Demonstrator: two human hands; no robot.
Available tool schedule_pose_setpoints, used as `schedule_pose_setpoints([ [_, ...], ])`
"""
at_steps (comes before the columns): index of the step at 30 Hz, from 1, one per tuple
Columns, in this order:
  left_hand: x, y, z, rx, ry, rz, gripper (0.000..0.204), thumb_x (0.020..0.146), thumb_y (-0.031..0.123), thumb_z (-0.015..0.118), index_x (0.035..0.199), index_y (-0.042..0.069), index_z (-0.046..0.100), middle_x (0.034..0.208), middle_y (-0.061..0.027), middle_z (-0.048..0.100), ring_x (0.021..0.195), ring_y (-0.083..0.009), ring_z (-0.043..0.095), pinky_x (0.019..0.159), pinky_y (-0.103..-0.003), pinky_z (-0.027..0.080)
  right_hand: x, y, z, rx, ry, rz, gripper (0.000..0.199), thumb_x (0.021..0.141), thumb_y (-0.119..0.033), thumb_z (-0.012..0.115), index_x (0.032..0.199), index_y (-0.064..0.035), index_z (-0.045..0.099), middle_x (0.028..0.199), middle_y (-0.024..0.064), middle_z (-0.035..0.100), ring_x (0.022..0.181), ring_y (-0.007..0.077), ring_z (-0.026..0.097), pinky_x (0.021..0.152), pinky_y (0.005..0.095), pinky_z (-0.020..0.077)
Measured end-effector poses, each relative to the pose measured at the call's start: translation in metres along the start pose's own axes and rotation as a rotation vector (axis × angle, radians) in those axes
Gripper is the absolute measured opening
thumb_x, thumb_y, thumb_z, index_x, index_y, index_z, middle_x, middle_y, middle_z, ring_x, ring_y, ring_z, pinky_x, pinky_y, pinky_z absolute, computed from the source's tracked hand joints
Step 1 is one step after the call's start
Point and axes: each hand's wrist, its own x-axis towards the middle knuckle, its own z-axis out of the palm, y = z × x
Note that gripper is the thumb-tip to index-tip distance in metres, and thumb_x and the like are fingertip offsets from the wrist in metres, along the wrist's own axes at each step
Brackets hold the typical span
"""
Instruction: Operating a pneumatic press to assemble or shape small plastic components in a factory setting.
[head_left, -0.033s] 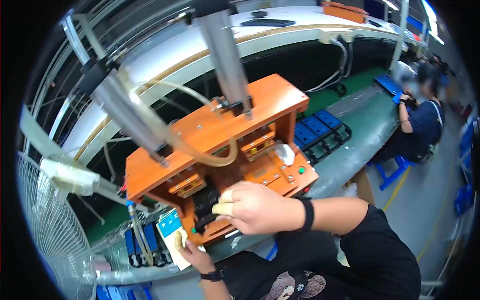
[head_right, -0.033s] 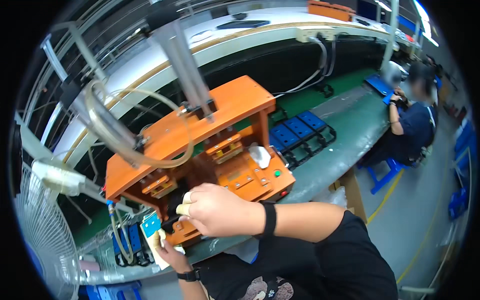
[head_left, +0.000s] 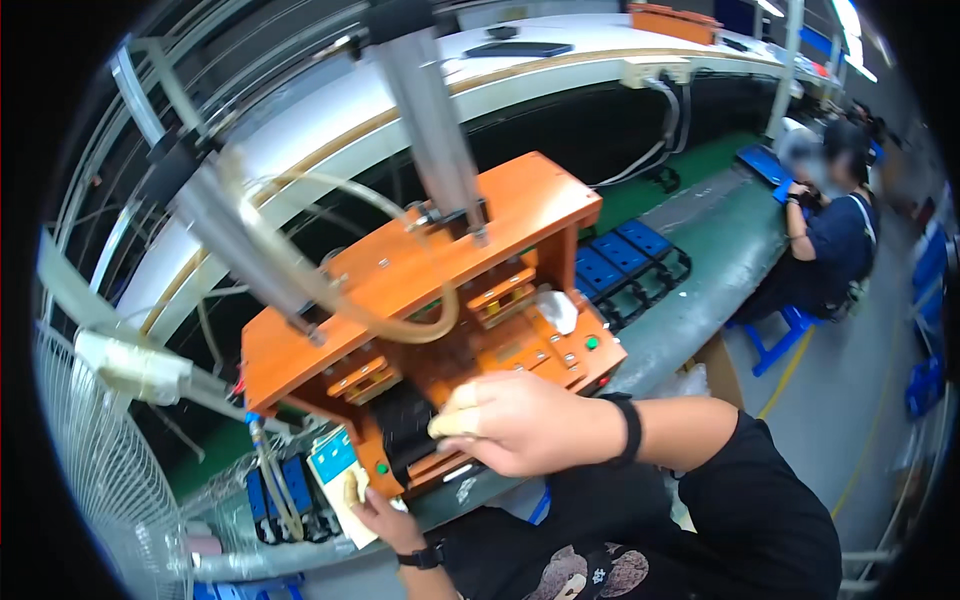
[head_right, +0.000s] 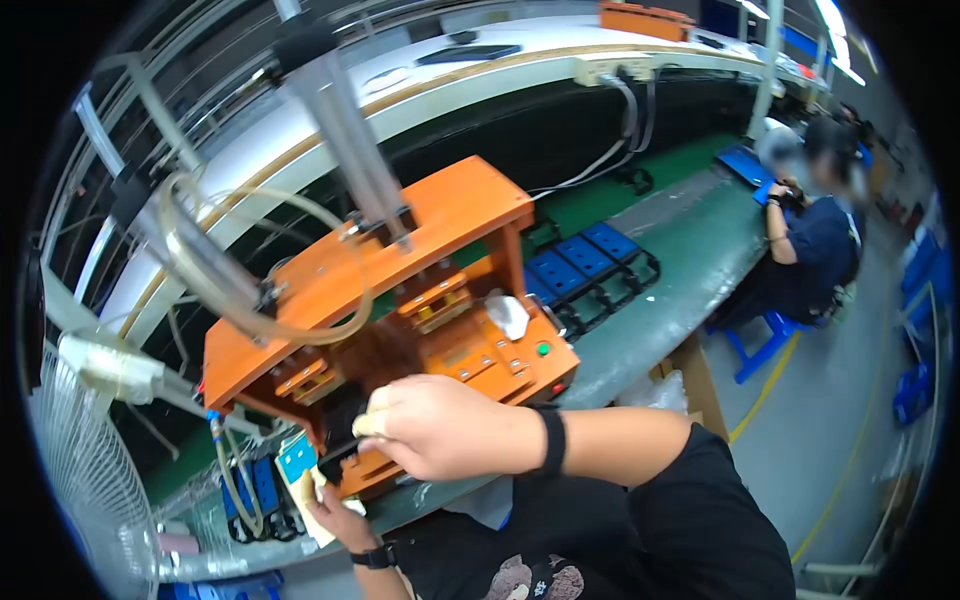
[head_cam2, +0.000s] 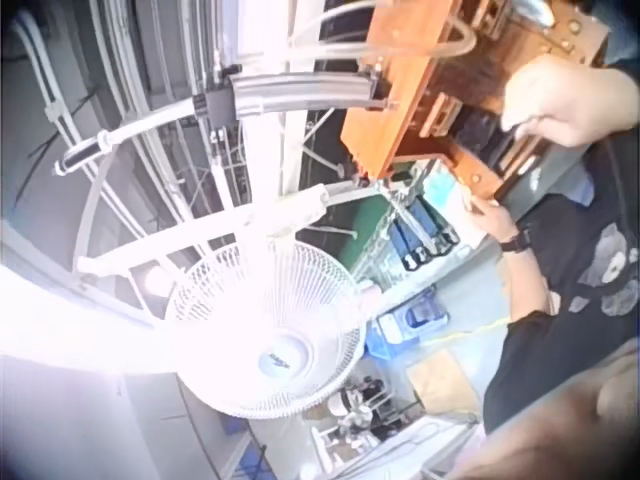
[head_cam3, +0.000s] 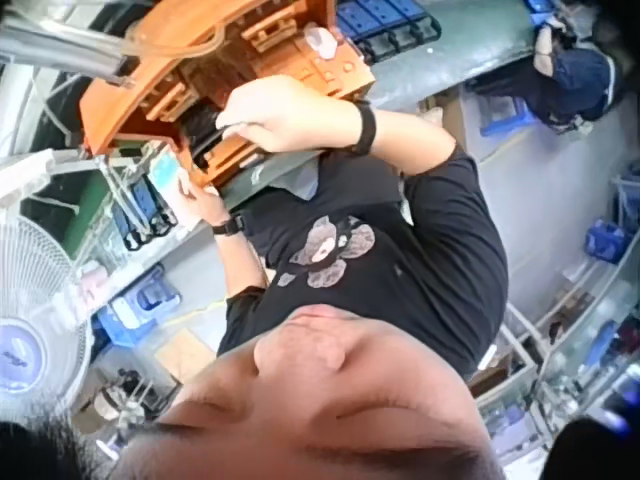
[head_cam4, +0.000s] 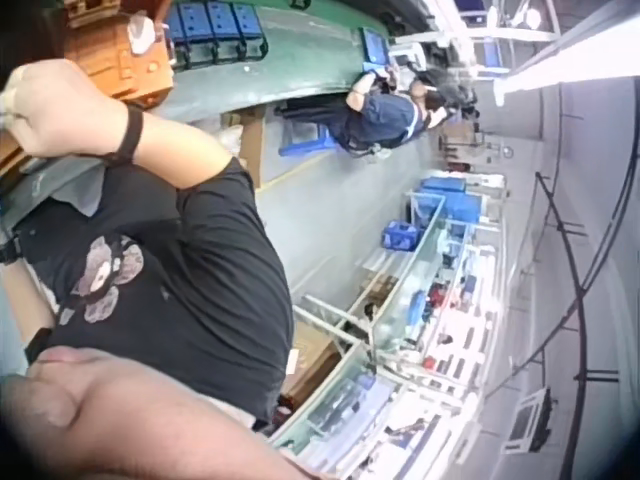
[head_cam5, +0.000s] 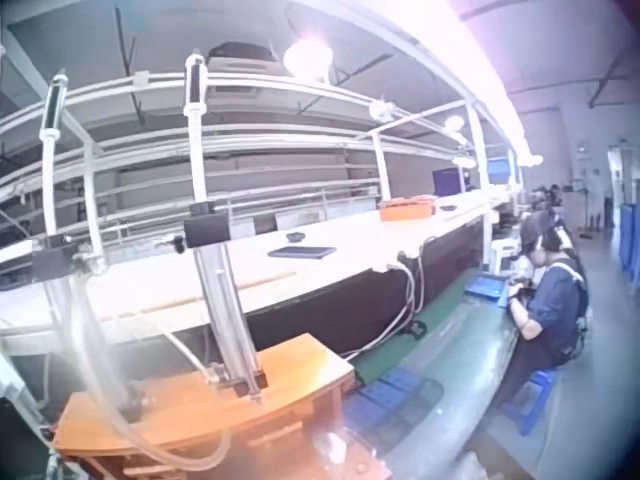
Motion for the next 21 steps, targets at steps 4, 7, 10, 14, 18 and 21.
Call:
schedule_pose_setpoints([
  [4, 0.002, 0.010, -0.020, 0.111, 0.000, -0.031, 0.040, 0.103, 0.012, 0.042, 0.141, -0.003, 0.039, 0.142, -0.0153, 0.044, 0.127, -0.0232, 0.046, 0.107, -0.034, 0.037, -0.069, -0.005, -0.092, 0.366, 0.154, 0.397, 0.012, 0.086, -0.008, 0.071, 0.090, 0.0018, 0.069, 0.082, 0.0080, 0.068, 0.076, 0.0191, 0.066, 0.066, 0.0325, 0.0502],
  [7, -0.002, 0.038, -0.017, 0.256, -0.016, -0.087, 0.037, 0.098, 0.015, 0.050, 0.127, -0.008, 0.052, 0.117, -0.0222, 0.063, 0.100, -0.0283, 0.063, 0.085, -0.037, 0.052, -0.182, 0.028, -0.159, 0.734, 0.667, 0.675, 0.016, 0.093, -0.016, 0.064, 0.093, 0.0002, 0.066, 0.091, 0.0088, 0.069, 0.086, 0.0199, 0.067, 0.077, 0.0293, 0.0539],
  [10, 0.007, 0.020, -0.029, 0.321, -0.284, 0.080, 0.037, 0.094, 0.011, 0.052, 0.127, -0.008, 0.054, 0.116, -0.0194, 0.065, 0.103, -0.0261, 0.061, 0.092, -0.036, 0.047, -0.272, 0.069, -0.214, 0.925, 1.229, 0.585, 0.017, 0.097, -0.018, 0.059, 0.105, -0.0035, 0.062, 0.099, 0.0087, 0.068, 0.096, 0.0231, 0.066, 0.088, 0.0360, 0.0539],
  [14, 0.008, -0.035, -0.057, 0.550, -0.327, 0.313, 0.035, 0.097, 0.015, 0.051, 0.125, -0.005, 0.056, 0.108, -0.0192, 0.066, 0.098, -0.0299, 0.061, 0.091, -0.038, 0.046, -0.333, 0.179, -0.254, 0.915, 1.602, 0.562, 0.019, 0.100, -0.017, 0.055, 0.104, 0.0003, 0.059, 0.110, 0.0152, 0.065, 0.111, 0.0272, 0.060, 0.103, 0.0385, 0.0472],
  [18, 0.000, 0.006, -0.034, 0.532, -0.414, -0.020, 0.034, 0.096, 0.017, 0.054, 0.123, -0.003, 0.056, 0.112, -0.0219, 0.062, 0.102, -0.0332, 0.058, 0.092, -0.040, 0.046, -0.344, 0.272, -0.277, 0.886, 1.730, 0.589, 0.020, 0.100, -0.017, 0.054, 0.105, 0.0028, 0.056, 0.113, 0.0188, 0.062, 0.113, 0.0316, 0.059, 0.105, 0.0430, 0.0462],
  [21, -0.016, 0.006, -0.040, 0.662, -0.395, 0.093, 0.039, 0.093, 0.019, 0.062, 0.125, -0.003, 0.055, 0.114, -0.0233, 0.061, 0.103, -0.0345, 0.058, 0.092, -0.041, 0.046, -0.320, 0.308, -0.275, 0.876, 1.646, 0.768, 0.020, 0.100, -0.016, 0.051, 0.105, 0.0032, 0.055, 0.116, 0.0203, 0.060, 0.115, 0.0319, 0.058, 0.103, 0.0412, 0.0483],
])
